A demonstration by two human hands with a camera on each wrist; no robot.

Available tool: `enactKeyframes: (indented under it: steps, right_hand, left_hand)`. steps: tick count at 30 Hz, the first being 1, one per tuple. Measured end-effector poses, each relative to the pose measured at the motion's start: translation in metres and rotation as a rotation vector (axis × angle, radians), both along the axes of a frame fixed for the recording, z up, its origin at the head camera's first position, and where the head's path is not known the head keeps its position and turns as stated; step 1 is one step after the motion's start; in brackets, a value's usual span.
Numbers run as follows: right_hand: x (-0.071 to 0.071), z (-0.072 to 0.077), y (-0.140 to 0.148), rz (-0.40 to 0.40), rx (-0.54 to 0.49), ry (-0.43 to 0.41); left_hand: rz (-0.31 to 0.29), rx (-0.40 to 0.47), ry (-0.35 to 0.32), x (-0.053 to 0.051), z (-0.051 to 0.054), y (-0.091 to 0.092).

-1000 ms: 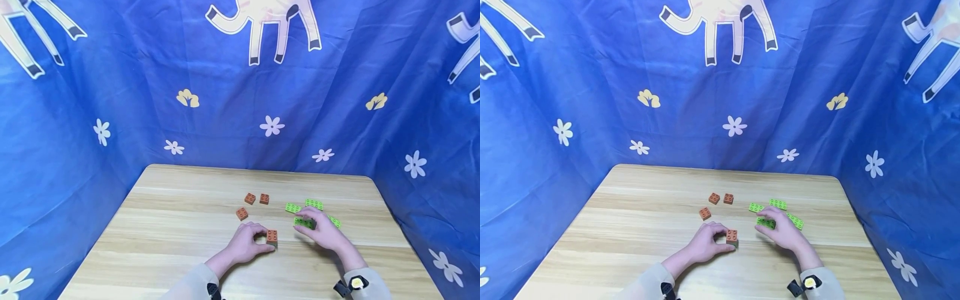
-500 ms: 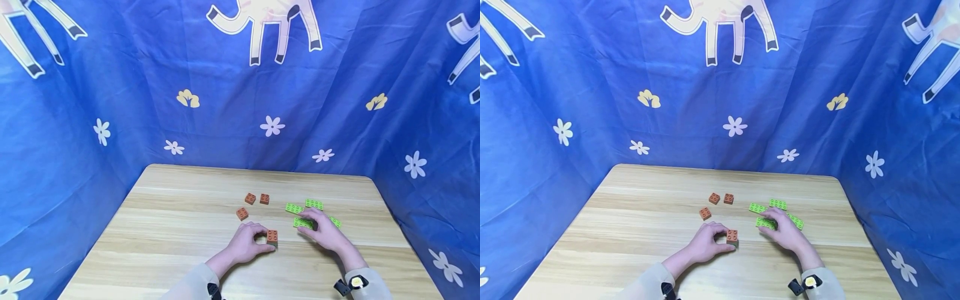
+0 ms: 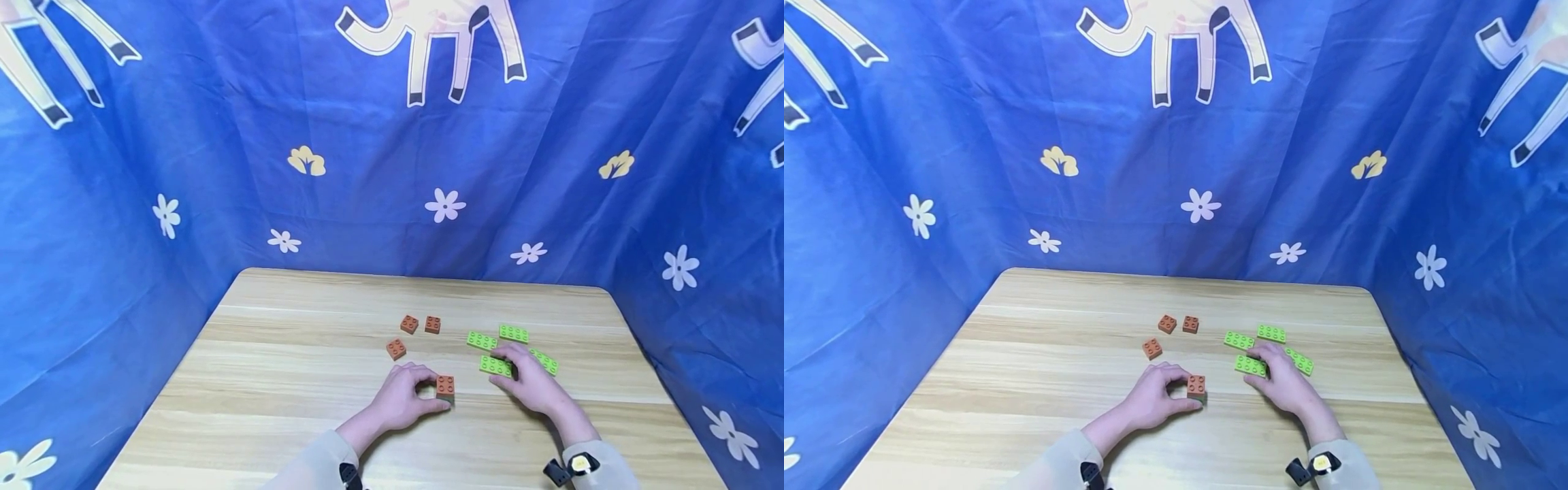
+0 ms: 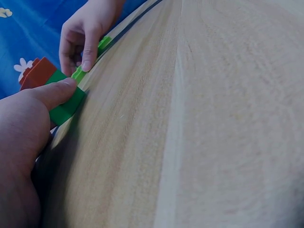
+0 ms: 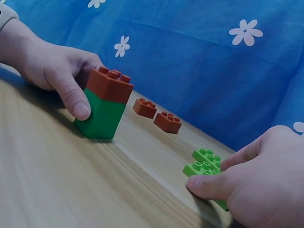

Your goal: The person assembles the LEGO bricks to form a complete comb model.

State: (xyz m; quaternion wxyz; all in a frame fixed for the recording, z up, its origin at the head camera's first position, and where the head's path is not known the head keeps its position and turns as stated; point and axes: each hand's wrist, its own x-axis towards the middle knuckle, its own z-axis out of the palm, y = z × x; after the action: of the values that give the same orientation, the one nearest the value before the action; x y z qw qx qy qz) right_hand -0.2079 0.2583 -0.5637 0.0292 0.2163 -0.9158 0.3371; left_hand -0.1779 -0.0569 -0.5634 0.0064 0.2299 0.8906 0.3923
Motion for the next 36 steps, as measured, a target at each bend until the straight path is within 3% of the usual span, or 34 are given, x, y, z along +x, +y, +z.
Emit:
enactKeyframes:
  steps: [9, 15, 20, 25, 36]
  right_hand:
    - [0.002, 0.002, -0.002, -0.030, -0.004, 0.004]
    - [0.003, 0.002, -0.004, -0.047, 0.017, 0.040]
    - [0.003, 0.008, -0.007, -0.038, -0.026, 0.077]
    - [0.003, 0.012, -0.009, -0.012, -0.082, 0.063]
    - [0.005, 0.018, -0.015, -0.004, -0.094, 0.028]
  left_hand:
    - [-0.002, 0.002, 0.017, -0.001, -0.001, 0.001]
    - [-0.001, 0.004, 0.021, 0.000, -0.001, 0.001]
    - [-0.001, 0.004, 0.021, 0.000, -0.002, 0.001]
    - [-0.002, 0.003, 0.022, 0.000, -0.002, 0.001]
    - [-0.003, 0.005, 0.024, 0.000, -0.003, 0.001]
